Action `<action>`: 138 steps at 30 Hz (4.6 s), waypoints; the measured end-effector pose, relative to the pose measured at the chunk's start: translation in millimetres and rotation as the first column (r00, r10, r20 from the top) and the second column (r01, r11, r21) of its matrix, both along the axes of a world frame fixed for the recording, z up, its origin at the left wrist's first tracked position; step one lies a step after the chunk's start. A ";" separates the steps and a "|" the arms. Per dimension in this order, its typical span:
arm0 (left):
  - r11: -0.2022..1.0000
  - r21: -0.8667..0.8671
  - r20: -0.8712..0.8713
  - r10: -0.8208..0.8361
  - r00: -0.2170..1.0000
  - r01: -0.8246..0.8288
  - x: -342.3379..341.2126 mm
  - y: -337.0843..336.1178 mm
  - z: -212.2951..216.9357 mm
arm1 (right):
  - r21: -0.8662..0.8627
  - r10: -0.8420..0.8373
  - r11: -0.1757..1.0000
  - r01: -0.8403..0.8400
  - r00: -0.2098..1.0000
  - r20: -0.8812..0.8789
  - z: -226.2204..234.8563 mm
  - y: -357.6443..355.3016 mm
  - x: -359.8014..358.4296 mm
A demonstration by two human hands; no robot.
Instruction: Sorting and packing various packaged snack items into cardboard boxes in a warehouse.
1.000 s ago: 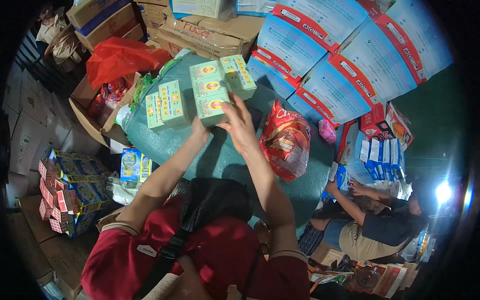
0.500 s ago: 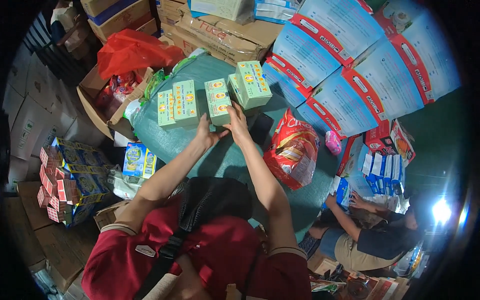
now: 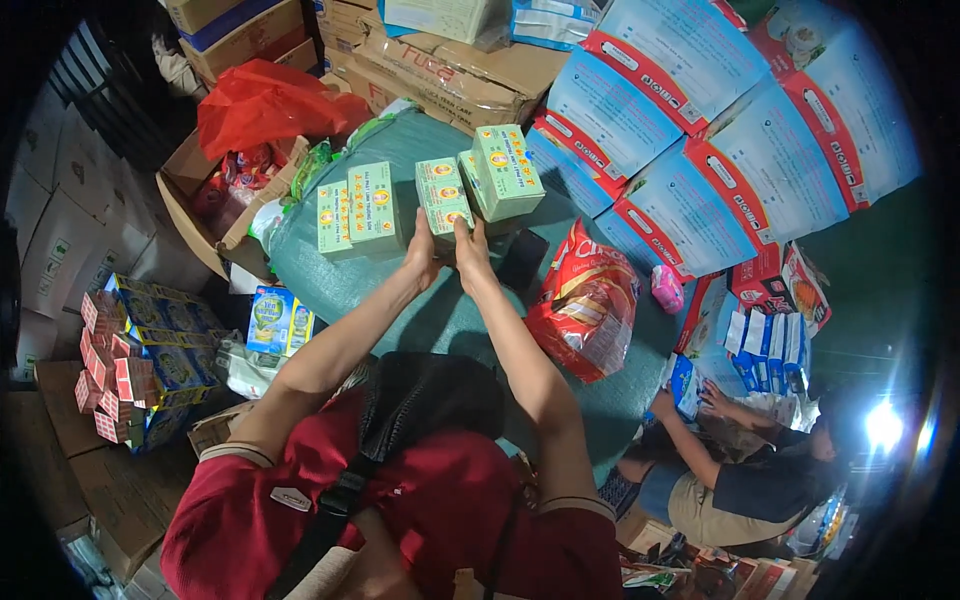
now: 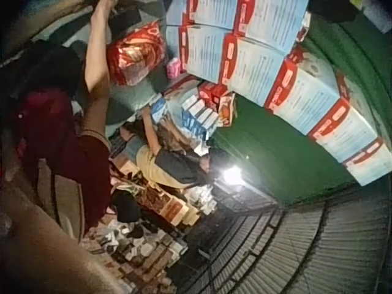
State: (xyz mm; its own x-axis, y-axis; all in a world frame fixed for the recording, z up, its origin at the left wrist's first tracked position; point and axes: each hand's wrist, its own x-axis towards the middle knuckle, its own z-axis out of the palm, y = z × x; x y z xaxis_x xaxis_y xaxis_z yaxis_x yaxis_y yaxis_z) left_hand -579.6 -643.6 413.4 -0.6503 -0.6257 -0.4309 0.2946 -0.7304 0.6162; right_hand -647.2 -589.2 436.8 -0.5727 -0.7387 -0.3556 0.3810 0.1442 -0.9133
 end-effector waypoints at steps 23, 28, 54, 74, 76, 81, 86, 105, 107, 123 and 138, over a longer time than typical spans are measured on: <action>0.979 0.037 0.239 -0.205 0.949 0.202 7.3 -23.6 -3.0 | -0.151 -0.220 0.969 0.197 0.963 -0.157 -20.2 -21.8 14.2; 0.962 -0.049 0.152 -0.257 0.954 0.267 8.8 -18.4 1.8 | -0.176 -0.215 0.966 0.190 0.967 -0.139 -16.6 -11.8 13.4; 0.960 -0.133 0.286 -0.203 0.936 0.248 76.5 9.4 -6.0 | 0.756 0.704 0.652 0.053 0.327 -0.630 -11.7 94.5 13.9; 0.987 -0.028 0.296 0.157 0.942 -0.156 200.5 67.1 -36.5 | 0.688 0.818 0.539 -0.486 0.105 -0.566 -25.2 67.5 76.4; 0.979 -0.029 0.311 0.199 0.929 -0.200 218.2 65.8 -38.0 | 0.653 0.815 0.529 -0.542 0.110 -0.569 -16.8 56.6 96.9; 0.959 -0.002 0.264 0.273 0.925 -0.282 274.8 55.2 -61.9 | 0.503 0.599 0.633 -0.588 -0.041 -0.800 -12.5 17.8 153.1; 0.941 -0.018 0.300 0.328 0.896 -0.338 345.2 46.1 -47.9 | 0.578 0.503 0.683 -0.446 -0.286 -0.815 -12.9 -38.6 205.9; 0.874 0.079 0.273 0.444 0.854 -0.479 447.6 -11.9 -107.5 | 0.623 0.436 0.779 -0.078 -0.647 -0.626 -84.8 -127.8 180.5; 0.865 0.092 0.298 0.450 0.842 -0.494 449.8 -16.2 -95.7 | 0.705 0.554 0.706 -0.058 -0.574 -0.602 -33.5 -125.2 233.3; 0.598 -0.801 0.465 0.648 -0.603 0.026 690.3 -56.2 -32.9 | 0.530 0.690 -0.123 -0.839 -0.456 -0.562 -0.2 -234.0 396.3; 0.854 -0.444 0.498 0.488 -0.717 0.273 769.0 -76.8 -96.8 | 0.598 0.831 -0.024 -0.801 -0.349 -0.434 -19.2 -237.2 356.5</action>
State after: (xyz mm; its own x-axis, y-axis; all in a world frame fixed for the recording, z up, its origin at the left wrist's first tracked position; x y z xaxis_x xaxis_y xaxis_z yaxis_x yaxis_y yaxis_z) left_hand 189.4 -720.4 316.6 0.5722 -0.7726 0.2750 -0.8055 -0.5925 0.0113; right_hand -290.7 -826.4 417.6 0.6188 -0.6555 -0.4328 -0.6925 -0.1951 -0.6945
